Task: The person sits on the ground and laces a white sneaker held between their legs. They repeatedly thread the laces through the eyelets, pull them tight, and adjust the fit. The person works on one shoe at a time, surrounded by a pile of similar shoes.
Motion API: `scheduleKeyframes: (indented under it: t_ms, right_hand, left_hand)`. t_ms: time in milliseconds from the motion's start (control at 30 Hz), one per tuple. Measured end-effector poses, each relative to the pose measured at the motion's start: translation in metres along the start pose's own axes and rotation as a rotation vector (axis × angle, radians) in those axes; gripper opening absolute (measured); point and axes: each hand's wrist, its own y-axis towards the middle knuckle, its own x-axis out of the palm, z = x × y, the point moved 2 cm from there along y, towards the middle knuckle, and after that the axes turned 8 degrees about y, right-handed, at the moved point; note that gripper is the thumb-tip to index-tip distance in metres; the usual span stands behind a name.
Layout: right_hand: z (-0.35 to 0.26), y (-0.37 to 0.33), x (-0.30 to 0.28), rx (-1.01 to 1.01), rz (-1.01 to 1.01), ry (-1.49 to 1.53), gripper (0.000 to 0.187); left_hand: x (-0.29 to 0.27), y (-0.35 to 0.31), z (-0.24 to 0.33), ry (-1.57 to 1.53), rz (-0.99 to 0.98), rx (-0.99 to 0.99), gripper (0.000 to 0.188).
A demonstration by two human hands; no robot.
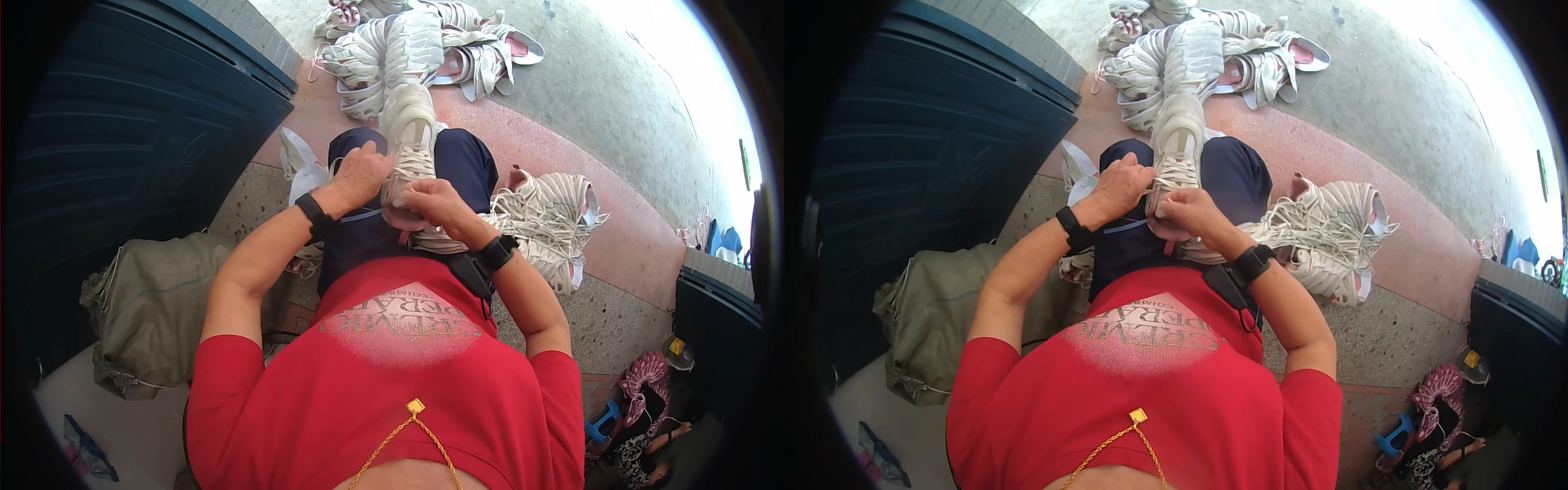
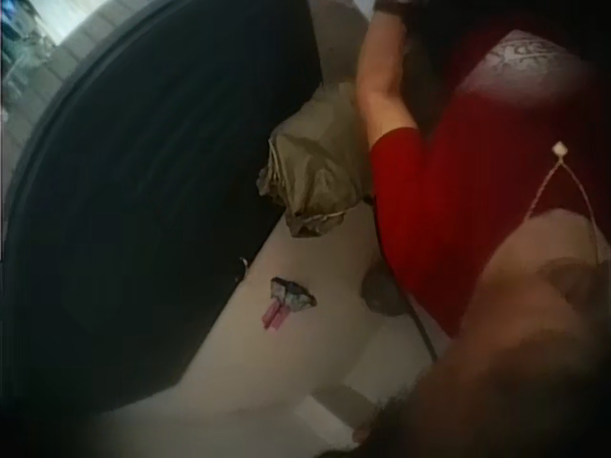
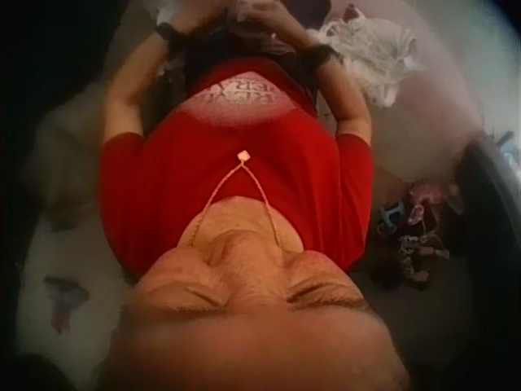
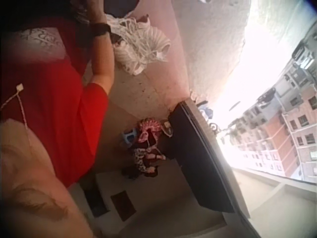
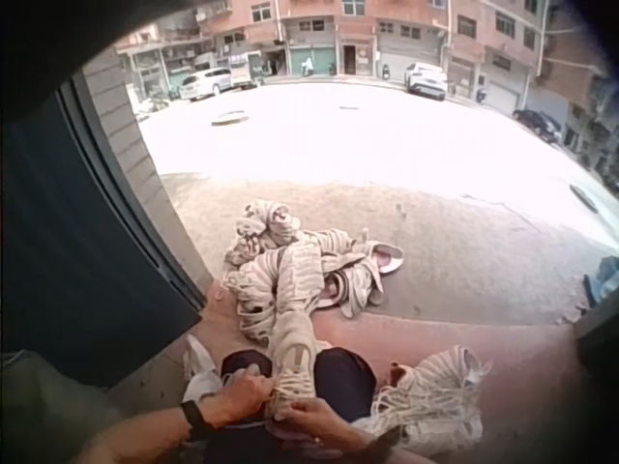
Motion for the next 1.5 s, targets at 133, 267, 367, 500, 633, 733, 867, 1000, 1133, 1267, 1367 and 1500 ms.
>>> scheduleKeyframes:
  t_ms: [133, 267, 367, 500, 633, 733, 867, 1000, 1133, 1267, 1367, 1500]
  right_hand:
    - [0.024, 0.03, 0.011, -0.378, 0.284, -0.649, 0.017]
    - [0.035, 0.046, 0.021, -0.502, 0.395, -0.973, 0.014]
    - [0.034, 0.05, 0.025, -0.458, 0.356, -1.087, 0.013]
    - [0.024, 0.044, 0.037, -0.509, 0.256, -1.288, 0.015]
    - [0.02, 0.045, 0.035, -0.618, 0.14, -1.549, 0.014]
    - [0.008, 0.025, 0.015, -0.598, -0.103, -1.457, 0.015]
    - [-0.058, -0.05, -0.024, -0.242, -0.238, 0.362, 0.017]
    - [-0.119, -0.122, -0.047, -0.597, -0.439, 0.865, 0.022]
    - [-0.135, -0.112, -0.013, -0.48, -0.578, 0.869, 0.02]
    - [-0.15, -0.084, -0.02, -0.613, -0.433, 0.365, 0.018]
    - [-0.149, -0.082, -0.035, -0.803, 0.09, 0.338, 0.017]
    - [-0.122, -0.073, -0.096, -0.695, -0.311, 0.888, 0.022]
  left_hand:
    - [-0.003, -0.015, -0.002, -0.032, 0.048, -0.047, 0.005]
    - [0.007, -0.025, 0.001, -0.197, 0.047, -0.197, 0.011]
    - [0.014, -0.03, 0.008, -0.243, 0.074, -0.275, 0.014]
    - [0.02, -0.035, 0.01, -0.251, 0.14, -0.36, 0.013]
    - [0.0, -0.026, 0.002, -0.169, 0.199, -0.328, 0.011]
    - [-0.009, -0.022, -0.003, -0.138, 0.279, -0.359, 0.01]
    - [-0.006, -0.022, -0.001, -0.297, 0.208, -0.494, 0.01]
    - [0.004, 0.0, 0.004, -0.483, 0.064, -0.336, 0.021]
    - [-0.032, 0.053, 0.023, -1.069, -0.329, 0.042, 0.035]
    - [-0.071, 0.062, 0.041, -1.37, -0.683, 0.09, 0.031]
    - [-0.062, 0.058, 0.013, -1.509, -0.464, -0.008, 0.025]
    - [-0.066, 0.043, -0.018, -1.785, -0.149, -0.376, 0.022]
